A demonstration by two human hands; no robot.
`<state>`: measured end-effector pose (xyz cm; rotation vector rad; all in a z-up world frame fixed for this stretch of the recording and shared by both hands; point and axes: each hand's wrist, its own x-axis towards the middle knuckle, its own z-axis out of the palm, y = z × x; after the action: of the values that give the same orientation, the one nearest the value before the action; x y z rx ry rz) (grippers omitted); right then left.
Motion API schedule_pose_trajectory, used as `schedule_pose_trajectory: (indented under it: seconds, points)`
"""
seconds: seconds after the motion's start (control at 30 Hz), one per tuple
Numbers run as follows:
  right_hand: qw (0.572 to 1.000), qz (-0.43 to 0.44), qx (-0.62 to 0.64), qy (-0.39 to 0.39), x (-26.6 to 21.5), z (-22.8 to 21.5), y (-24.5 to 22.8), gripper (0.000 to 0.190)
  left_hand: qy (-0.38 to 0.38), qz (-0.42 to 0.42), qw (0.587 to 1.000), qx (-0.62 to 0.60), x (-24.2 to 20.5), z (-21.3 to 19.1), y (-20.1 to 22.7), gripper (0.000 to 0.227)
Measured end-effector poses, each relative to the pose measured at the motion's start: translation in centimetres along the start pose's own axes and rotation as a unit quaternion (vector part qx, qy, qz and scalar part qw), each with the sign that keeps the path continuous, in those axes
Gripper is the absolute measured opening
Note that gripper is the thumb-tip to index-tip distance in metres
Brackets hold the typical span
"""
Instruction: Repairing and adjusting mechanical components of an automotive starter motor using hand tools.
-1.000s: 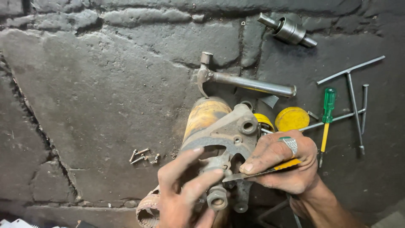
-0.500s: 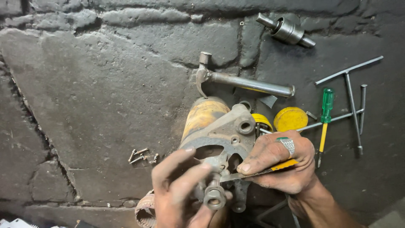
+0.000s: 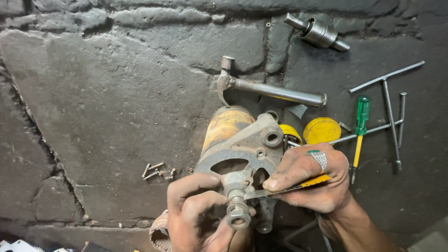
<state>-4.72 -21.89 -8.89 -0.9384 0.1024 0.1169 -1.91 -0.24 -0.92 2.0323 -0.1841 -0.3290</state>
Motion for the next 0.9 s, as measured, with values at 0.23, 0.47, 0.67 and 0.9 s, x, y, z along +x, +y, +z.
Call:
schedule_pose_trajectory:
  seconds: [0.23, 0.47, 0.67, 0.9]
  points:
    - [0.998, -0.024, 0.065, 0.006, -0.6, -0.5, 1.4, 0.020, -0.012, -0.019, 0.999, 0.028, 0.2, -1.2, -0.3, 0.036]
    - [0.993, -0.054, 0.087, 0.064, 0.8, 0.2, -1.2, 0.018, -0.014, -0.038, 0.997, 0.060, 0.3, -1.2, -0.1, 0.042]
    - [0.995, -0.065, 0.025, 0.077, 0.6, -0.2, -1.1, 0.021, -0.025, -0.037, 0.996, 0.077, 0.3, -1.3, -0.3, 0.041]
    - [0.995, -0.043, 0.033, 0.079, 0.7, 0.2, -0.5, 0.024, -0.049, -0.021, 0.995, 0.081, 0.6, -1.5, -0.3, 0.039]
